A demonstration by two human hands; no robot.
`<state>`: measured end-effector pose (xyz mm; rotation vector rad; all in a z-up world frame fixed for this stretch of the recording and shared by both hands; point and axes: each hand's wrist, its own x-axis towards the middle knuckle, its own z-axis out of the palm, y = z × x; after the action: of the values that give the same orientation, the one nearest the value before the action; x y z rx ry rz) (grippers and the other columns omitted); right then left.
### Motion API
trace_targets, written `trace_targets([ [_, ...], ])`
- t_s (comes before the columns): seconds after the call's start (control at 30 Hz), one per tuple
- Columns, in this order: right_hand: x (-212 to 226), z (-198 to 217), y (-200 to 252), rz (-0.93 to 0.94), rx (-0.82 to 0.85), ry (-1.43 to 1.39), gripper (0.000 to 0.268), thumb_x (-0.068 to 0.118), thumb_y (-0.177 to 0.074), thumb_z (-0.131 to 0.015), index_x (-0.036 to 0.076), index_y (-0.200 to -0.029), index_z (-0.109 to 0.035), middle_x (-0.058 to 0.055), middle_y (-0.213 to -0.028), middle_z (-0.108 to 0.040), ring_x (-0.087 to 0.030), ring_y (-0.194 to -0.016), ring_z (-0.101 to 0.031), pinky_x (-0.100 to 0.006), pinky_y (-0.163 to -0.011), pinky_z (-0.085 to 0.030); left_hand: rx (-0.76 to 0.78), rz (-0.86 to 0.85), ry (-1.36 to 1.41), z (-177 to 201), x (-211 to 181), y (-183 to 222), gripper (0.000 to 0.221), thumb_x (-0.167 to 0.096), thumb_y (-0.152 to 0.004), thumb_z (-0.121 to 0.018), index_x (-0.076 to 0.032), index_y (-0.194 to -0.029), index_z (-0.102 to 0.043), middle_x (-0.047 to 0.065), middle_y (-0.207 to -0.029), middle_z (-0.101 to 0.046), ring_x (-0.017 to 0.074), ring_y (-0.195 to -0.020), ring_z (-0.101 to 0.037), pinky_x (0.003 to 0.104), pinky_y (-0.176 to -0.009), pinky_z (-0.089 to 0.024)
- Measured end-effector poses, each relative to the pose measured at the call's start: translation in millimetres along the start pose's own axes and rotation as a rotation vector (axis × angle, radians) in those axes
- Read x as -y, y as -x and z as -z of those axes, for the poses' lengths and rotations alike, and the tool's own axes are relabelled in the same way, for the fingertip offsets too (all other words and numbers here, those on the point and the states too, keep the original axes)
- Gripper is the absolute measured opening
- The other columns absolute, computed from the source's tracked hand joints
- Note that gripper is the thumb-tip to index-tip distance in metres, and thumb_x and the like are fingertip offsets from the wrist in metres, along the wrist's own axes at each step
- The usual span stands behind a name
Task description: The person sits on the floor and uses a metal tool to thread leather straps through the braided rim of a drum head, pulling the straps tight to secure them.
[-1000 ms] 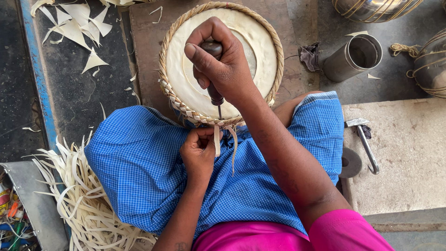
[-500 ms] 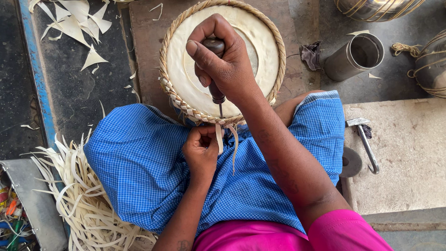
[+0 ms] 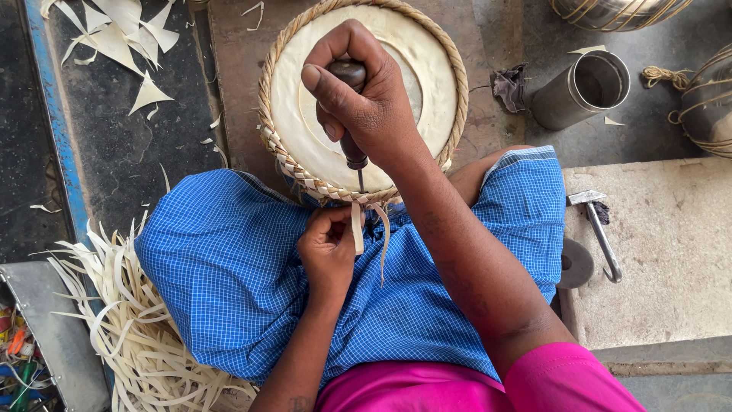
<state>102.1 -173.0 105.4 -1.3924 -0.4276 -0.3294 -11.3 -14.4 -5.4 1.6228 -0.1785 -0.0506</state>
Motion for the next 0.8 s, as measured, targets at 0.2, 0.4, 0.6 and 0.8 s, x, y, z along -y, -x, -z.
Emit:
trace_targets([
  [0.2,4.9,1.0,0.4,-0.025,0.01,-0.086,0.016,0.018,-0.113,-0.064,0.006,-0.11,-0.054,-0.001,-0.068,-0.055,-0.007,-0.05,-0.056,-0.022,-0.045,-0.046,-0.032,-0.032,-0.186,-2.1,-3.1,-5.5,0.01,-0.008,-0.09,-0.078,-0.004,-0.099,-0.076,0.007,-0.092,-0.075,0.0123,-0.074,-0.074,0.026,-0.061,-0.061],
  [0.4,2.4,12.9,5.5,-0.103,0.102,-0.611,0.016,0.013,-0.111,-0.066,0.005,-0.107,-0.053,-0.003,-0.07,-0.048,-0.008,-0.044,-0.042,-0.024,-0.04,-0.037,-0.122,-0.241,-0.409,0.5,-7.8,-7.9,0.02,-0.014,-0.091,-0.083,-0.007,-0.092,-0.065,0.002,-0.081,-0.07,0.0104,-0.07,-0.07,0.024,-0.061,-0.056],
  [0.6,-10.7,18.3,10.9,-0.061,0.086,-0.668,0.019,0.016,-0.109,-0.067,0.006,-0.119,-0.053,-0.004,-0.076,-0.05,-0.008,-0.044,-0.04,-0.024,-0.039,-0.037,-0.192,-0.647,-0.813,14.8,-27.5,-21.4,0.036,-0.031,-0.095,-0.081,-0.007,-0.113,-0.062,0.009,-0.106,-0.05,0.0254,-0.102,-0.047,0.048,-0.091,-0.038],
  [0.8,13.5,-32.0,33.0,0.02,-0.314,0.311,0.045,0.015,-0.109,-0.065,0.007,-0.145,-0.04,-0.006,-0.092,-0.057,-0.012,-0.072,-0.055,-0.026,-0.067,-0.048,0.143,-0.839,-0.99,29.2,-35.7,-46.5,0.039,-0.021,-0.098,-0.063,-0.039,-0.131,-0.066,0.005,-0.125,-0.055,0.028,-0.119,-0.047,0.053,-0.107,-0.033],
])
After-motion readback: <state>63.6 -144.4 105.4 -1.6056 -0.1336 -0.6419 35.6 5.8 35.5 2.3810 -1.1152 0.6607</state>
